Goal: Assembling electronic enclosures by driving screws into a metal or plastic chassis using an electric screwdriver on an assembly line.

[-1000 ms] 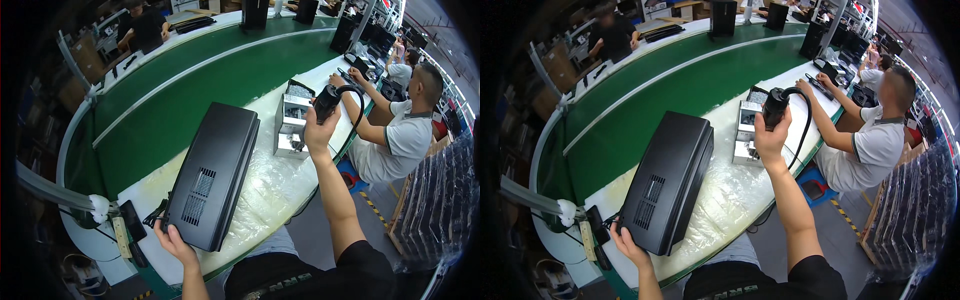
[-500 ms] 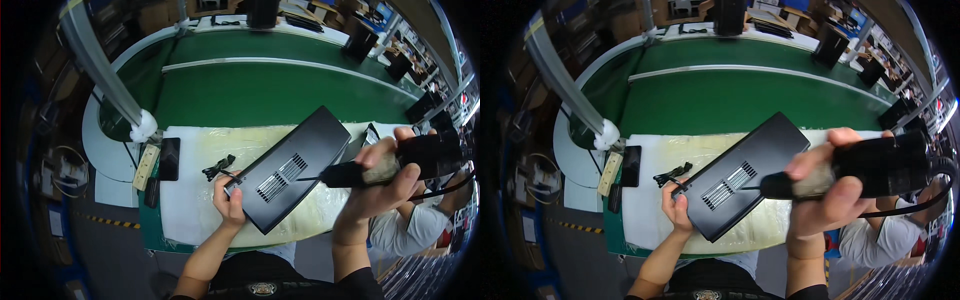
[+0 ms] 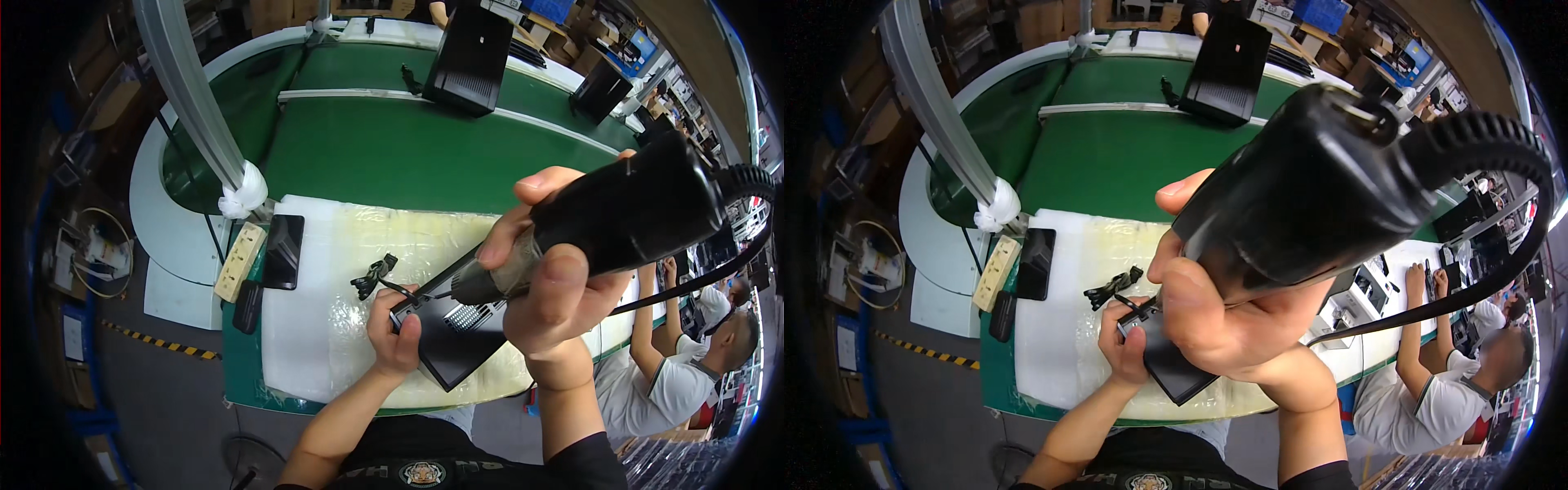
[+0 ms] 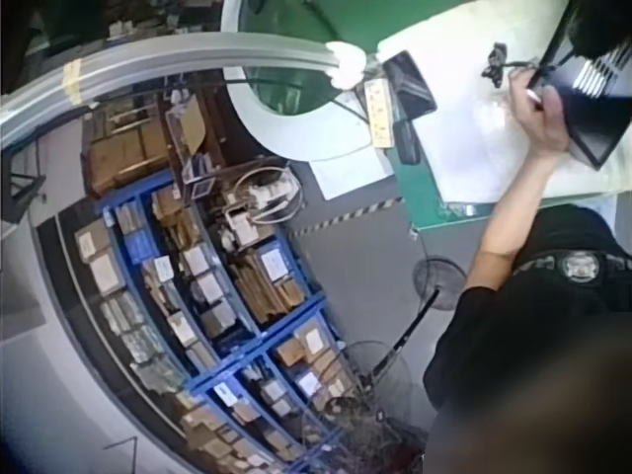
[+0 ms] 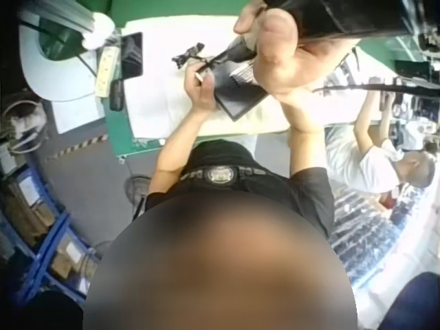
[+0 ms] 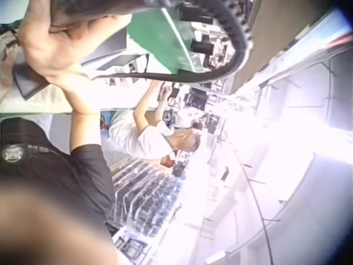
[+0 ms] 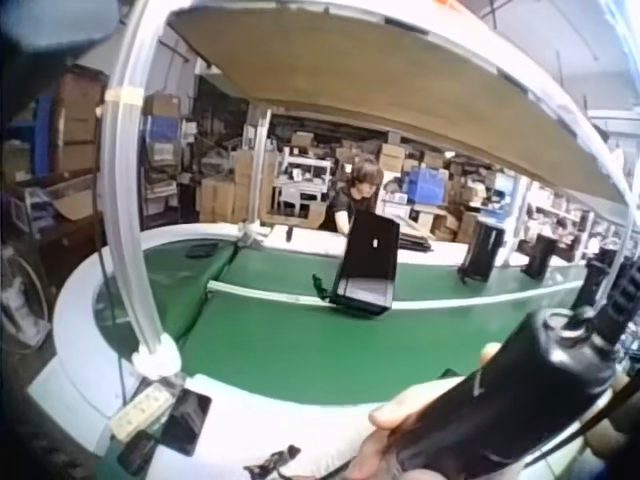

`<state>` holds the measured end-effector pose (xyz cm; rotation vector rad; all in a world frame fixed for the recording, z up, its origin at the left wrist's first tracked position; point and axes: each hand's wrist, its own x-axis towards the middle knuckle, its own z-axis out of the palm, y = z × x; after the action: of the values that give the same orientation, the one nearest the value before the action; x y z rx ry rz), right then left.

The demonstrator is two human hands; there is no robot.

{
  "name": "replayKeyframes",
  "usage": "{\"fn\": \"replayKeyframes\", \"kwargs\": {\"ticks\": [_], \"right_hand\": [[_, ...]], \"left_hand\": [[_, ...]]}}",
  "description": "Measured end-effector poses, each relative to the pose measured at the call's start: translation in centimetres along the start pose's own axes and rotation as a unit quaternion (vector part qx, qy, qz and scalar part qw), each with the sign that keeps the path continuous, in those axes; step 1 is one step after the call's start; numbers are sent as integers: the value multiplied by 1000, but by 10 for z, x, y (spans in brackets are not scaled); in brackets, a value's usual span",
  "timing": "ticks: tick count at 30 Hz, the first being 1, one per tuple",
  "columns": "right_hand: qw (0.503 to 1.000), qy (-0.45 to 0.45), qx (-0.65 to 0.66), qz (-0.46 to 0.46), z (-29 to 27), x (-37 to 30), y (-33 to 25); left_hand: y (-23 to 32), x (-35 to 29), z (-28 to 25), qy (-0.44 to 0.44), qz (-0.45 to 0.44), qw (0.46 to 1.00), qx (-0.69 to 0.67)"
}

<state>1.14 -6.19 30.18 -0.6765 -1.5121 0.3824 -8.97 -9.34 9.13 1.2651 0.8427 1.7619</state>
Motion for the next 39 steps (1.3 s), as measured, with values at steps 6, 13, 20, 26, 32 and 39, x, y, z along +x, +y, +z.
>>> {"fn": "replayKeyframes", "kwargs": {"ticks": [6, 13, 20, 26, 32, 39], "right_hand": [[1000, 12, -9, -15, 5, 1, 10], [999, 21, -17, -25, 12, 2, 12], [998, 44, -46, 1, 10, 9, -10], [998, 48, -46, -9, 9, 8, -14], [997, 33, -61, -27, 6, 7, -11], [997, 73, -8, -32, 12, 3, 1]], "left_hand": [[-2, 2, -2, -13, 13, 1000, 21], [1, 4, -2, -16, 13, 1000, 20], [0, 4, 5, 21, 101, 994, 41], [11, 13, -8, -71, 143, 977, 139], [10, 12, -8, -64, 129, 981, 133], [-3, 4, -2, -31, 87, 994, 52]]}}
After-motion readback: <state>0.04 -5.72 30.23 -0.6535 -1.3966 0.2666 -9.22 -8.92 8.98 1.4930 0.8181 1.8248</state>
